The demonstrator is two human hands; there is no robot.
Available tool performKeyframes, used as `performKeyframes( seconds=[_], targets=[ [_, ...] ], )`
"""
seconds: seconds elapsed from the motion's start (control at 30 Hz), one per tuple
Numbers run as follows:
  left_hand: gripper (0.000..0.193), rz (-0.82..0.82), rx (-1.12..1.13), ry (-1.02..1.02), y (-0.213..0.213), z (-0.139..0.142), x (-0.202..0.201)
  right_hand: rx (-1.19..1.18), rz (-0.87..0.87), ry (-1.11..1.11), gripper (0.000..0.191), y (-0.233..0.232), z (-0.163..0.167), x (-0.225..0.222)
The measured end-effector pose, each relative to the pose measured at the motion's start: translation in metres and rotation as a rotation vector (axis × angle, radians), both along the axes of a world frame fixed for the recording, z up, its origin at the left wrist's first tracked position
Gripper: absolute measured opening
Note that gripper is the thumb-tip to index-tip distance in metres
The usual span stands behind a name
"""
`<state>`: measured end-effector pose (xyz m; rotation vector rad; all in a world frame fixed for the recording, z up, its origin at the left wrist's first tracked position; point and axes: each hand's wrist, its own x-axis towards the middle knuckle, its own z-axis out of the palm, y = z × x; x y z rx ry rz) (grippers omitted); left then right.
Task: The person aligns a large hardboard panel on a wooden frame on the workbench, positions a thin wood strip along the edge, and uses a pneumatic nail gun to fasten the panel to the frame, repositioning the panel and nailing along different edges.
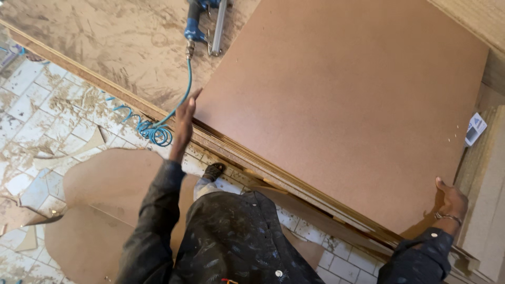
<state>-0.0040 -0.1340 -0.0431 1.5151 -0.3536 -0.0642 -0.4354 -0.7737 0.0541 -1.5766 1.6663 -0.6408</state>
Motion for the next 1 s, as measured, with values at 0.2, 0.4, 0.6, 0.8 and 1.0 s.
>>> performKeyframes(
  seconds=[0.2, 0.4, 0.6, 0.8, 1.0],
  targets=[
    [0.052, 0.491, 0.030, 0.038, -0.040, -0.015, -0.023, 0.096, -0.146, -0.018, 0.065, 0.021, 0.013, 0.006],
    [0.055, 0.486, -0.214, -0.059, -0.046, -0.015, -0.017, -0.008, -0.078, -0.074, 0.065, 0.015, 0.002, 0.006],
    [0.057, 0.501, -0.325, -0.103, -0.049, -0.020, -0.018, -0.047, -0.086, -0.055, 0.075, 0.008, -0.003, 0.002],
    [0.064, 0.480, -0.347, -0.094, -0.046, -0.013, -0.017, -0.014, -0.102, -0.027, 0.078, 0.016, 0.000, 0.004],
    [0.070, 0.468, -0.122, -0.262, -0.032, -0.001, -0.028, 0.041, -0.109, 0.010, 0.080, 0.018, -0.001, 0.000]
  ],
)
